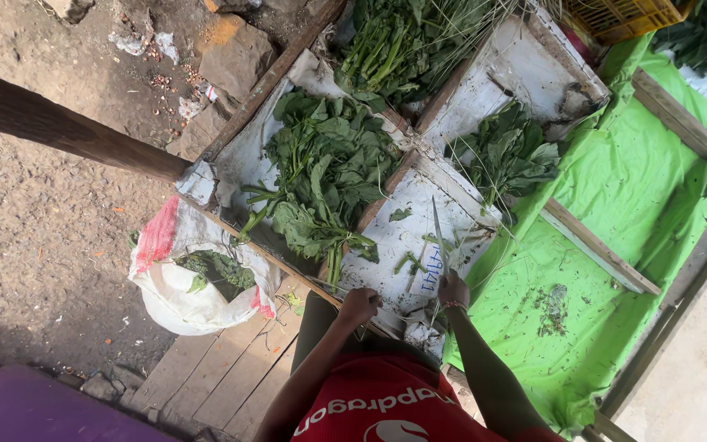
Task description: The person sorts through bunches of green leafy vegetables on a table, gathering stalks together and tying them into bundles using thin strips of material.
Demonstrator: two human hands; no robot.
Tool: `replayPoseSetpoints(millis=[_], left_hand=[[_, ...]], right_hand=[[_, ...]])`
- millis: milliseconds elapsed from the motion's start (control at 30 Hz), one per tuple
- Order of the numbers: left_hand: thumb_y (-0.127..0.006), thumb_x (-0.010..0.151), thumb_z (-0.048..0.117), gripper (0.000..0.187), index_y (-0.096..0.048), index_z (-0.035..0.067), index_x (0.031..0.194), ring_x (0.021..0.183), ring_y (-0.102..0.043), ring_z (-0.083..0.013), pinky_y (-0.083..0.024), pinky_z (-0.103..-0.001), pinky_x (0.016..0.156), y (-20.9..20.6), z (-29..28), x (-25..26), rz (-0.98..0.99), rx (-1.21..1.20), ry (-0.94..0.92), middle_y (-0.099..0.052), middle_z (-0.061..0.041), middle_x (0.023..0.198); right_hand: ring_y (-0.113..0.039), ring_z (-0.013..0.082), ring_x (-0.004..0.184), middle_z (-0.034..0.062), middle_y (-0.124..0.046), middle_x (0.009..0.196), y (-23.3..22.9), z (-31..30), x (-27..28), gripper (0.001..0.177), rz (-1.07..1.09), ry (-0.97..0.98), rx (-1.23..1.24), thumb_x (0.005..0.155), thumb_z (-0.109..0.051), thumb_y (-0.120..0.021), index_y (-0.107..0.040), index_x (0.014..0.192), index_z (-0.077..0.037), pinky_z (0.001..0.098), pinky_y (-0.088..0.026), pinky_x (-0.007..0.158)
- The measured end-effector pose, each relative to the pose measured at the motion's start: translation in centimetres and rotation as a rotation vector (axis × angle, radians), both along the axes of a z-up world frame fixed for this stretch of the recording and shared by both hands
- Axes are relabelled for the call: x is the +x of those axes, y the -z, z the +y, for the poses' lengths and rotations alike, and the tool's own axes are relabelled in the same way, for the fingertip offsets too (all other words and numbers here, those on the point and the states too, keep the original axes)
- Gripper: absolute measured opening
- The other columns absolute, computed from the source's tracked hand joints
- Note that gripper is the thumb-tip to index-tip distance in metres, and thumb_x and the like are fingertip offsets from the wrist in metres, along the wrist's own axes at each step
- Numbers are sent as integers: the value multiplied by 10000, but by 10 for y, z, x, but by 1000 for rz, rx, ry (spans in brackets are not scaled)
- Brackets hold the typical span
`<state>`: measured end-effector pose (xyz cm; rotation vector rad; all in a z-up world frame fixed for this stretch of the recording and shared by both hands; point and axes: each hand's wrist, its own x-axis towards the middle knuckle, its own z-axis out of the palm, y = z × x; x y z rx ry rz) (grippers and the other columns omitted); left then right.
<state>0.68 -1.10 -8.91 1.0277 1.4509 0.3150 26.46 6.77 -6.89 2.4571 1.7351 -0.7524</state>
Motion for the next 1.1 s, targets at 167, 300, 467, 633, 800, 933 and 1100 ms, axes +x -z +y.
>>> replayPoseSetpoints(millis=[167,300,467,633,800,933,1100], left_hand=[[-664,903,232,199,-784,77,868,818,-704,-395,-553,-497,792,-6,-3,29,168,249,179,-725,-194,824],[-664,930,273,238,-749,56,883,876,-698,-405,-542,-510,820,-8,-6,34,141,235,165,-726,-203,862],[-665,944,261,226,-730,46,958,917,-712,-395,-551,-498,832,-5,3,20,160,163,0,-738,-202,919],[-795,835,287,789,-382,64,1470,1035,-663,-464,-561,-490,838,-5,11,2,206,443,-137,-572,-286,1308],[-829,828,417,1176,-24,43,1598,918,-715,-438,-608,-442,805,-18,35,1,298,249,-95,-217,-395,1572],[-745,904,509,1159,-22,-110,1564,724,-789,-326,-630,-372,785,-51,68,9,254,14,-92,-264,-406,1544],[-657,948,485,756,-464,-54,1441,737,-787,-210,-604,-326,708,-68,86,30,-110,-31,-104,-654,-234,1362]], right_hand=[[-597,420,1179,210,-617,1315,23,34,-75,609,235,-357,296,923,-362,-710,-509,1399,-41,504,-510,996],[-573,400,1196,218,-608,1319,37,51,-146,669,421,-657,342,819,-294,-760,-506,1373,-17,506,-474,982],[-579,386,1137,210,-617,1187,46,62,-188,601,227,-732,84,808,-225,-774,-502,1300,-13,487,-509,931],[-562,266,870,120,-593,972,24,82,-164,410,557,-565,90,896,-231,-695,-565,1223,-22,400,-496,750],[-452,67,569,-25,-509,742,-26,92,-86,310,1690,365,-441,1027,-298,-599,-609,1191,-34,265,-425,526],[-433,69,579,-25,-515,752,-38,73,-36,387,2156,601,-439,1073,-365,-566,-615,1202,-3,249,-376,535],[-433,81,543,-26,-499,709,-25,31,-9,306,2039,855,-333,1065,-361,-571,-609,1062,-58,266,-381,525]])
